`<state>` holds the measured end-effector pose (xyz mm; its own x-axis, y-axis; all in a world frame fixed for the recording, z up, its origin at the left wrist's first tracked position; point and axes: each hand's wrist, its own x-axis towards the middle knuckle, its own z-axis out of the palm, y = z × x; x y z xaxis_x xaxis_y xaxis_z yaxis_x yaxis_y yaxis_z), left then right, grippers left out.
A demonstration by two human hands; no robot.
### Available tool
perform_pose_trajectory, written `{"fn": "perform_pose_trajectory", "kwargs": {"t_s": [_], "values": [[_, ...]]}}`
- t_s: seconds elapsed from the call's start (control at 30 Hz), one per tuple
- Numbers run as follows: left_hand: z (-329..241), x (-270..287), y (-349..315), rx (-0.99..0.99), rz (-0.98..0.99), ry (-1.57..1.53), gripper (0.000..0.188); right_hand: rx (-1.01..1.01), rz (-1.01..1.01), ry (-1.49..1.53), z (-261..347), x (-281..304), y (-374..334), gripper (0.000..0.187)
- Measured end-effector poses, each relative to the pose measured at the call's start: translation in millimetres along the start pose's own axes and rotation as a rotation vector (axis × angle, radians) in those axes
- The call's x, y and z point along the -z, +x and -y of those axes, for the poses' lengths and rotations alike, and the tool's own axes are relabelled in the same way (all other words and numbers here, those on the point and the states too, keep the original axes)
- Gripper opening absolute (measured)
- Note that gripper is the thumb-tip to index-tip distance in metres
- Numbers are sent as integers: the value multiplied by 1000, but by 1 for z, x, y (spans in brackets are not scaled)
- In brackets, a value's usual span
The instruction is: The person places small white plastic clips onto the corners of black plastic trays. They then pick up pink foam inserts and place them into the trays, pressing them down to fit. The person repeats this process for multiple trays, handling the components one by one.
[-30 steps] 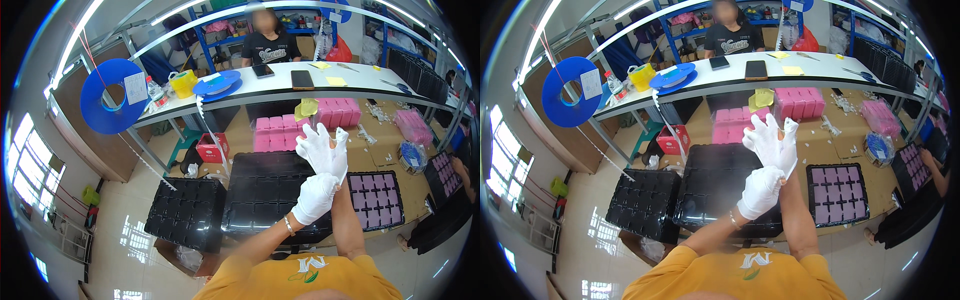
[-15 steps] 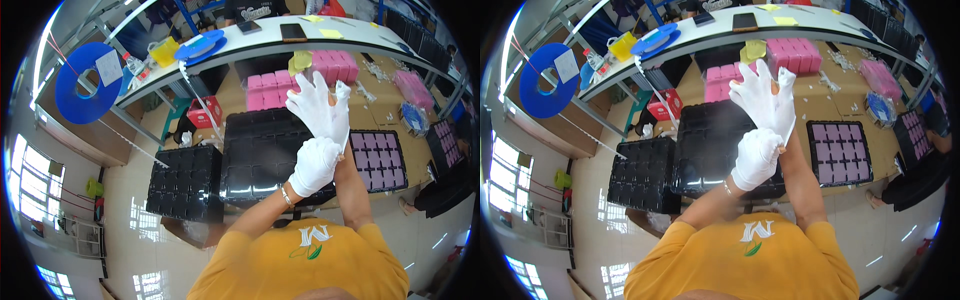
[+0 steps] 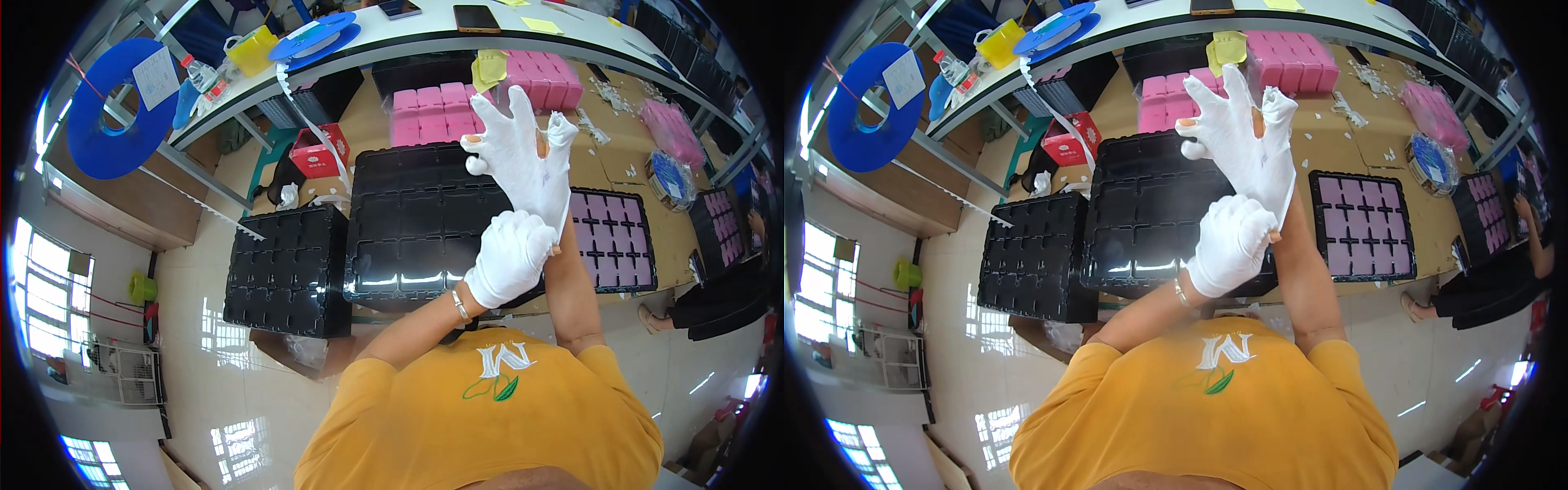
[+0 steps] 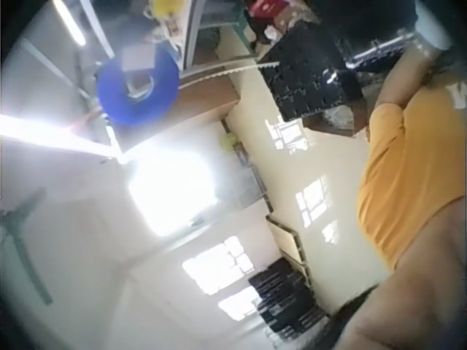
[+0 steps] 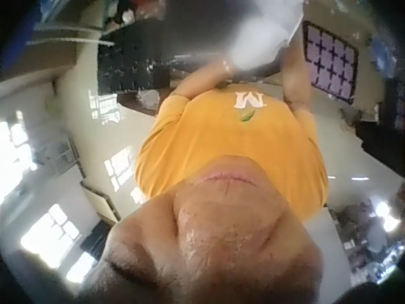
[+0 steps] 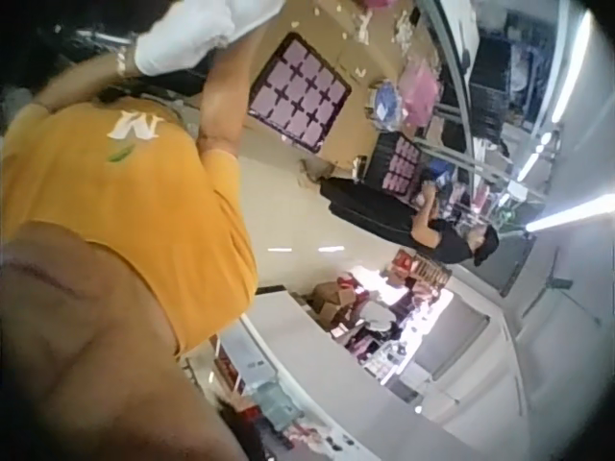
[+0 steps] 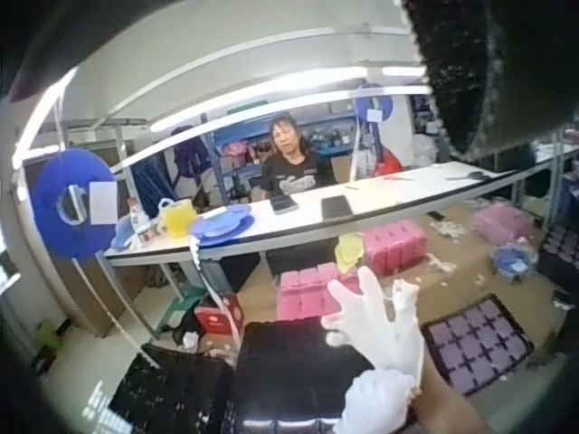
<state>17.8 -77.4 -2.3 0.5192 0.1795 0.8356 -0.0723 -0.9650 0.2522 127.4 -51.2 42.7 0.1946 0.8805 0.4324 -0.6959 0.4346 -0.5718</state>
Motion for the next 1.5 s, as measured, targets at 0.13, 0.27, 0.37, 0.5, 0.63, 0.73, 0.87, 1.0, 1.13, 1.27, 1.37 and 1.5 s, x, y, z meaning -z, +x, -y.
{"fn": "perform_pose_trajectory", "kwargs": {"t_s": [0.13,0.27,0.37,0.5,0.63,0.73,0.87,1.0,1.13,1.27,1.37,1.5], "values": [[-3,-2,-1,-14,-8,-24,28,29,-13,61,4,-9,-1,69],[12,31,18,157,-152,-262,14,45,67,38,25,0,-2,67],[27,69,43,317,-330,-131,14,69,-29,-49,29,-1,-4,70],[40,80,54,268,-156,-18,13,85,41,-23,25,5,-3,73],[41,78,54,276,-101,34,11,102,22,-91,26,2,-3,74],[43,75,51,293,-89,33,11,88,3,-102,27,2,-1,74],[46,70,54,396,-125,-50,7,123,38,-189,26,4,-1,74],[49,70,53,530,-93,-123,3,120,47,-329,25,7,-1,77],[54,66,54,372,-80,12,3,128,16,-586,25,11,-3,81],[53,62,59,292,-94,96,5,177,100,-751,26,18,-6,80],[56,64,59,242,-120,127,8,128,98,-631,28,12,-8,83],[62,66,57,198,-171,165,8,110,89,-817,36,5,-12,77]]}}
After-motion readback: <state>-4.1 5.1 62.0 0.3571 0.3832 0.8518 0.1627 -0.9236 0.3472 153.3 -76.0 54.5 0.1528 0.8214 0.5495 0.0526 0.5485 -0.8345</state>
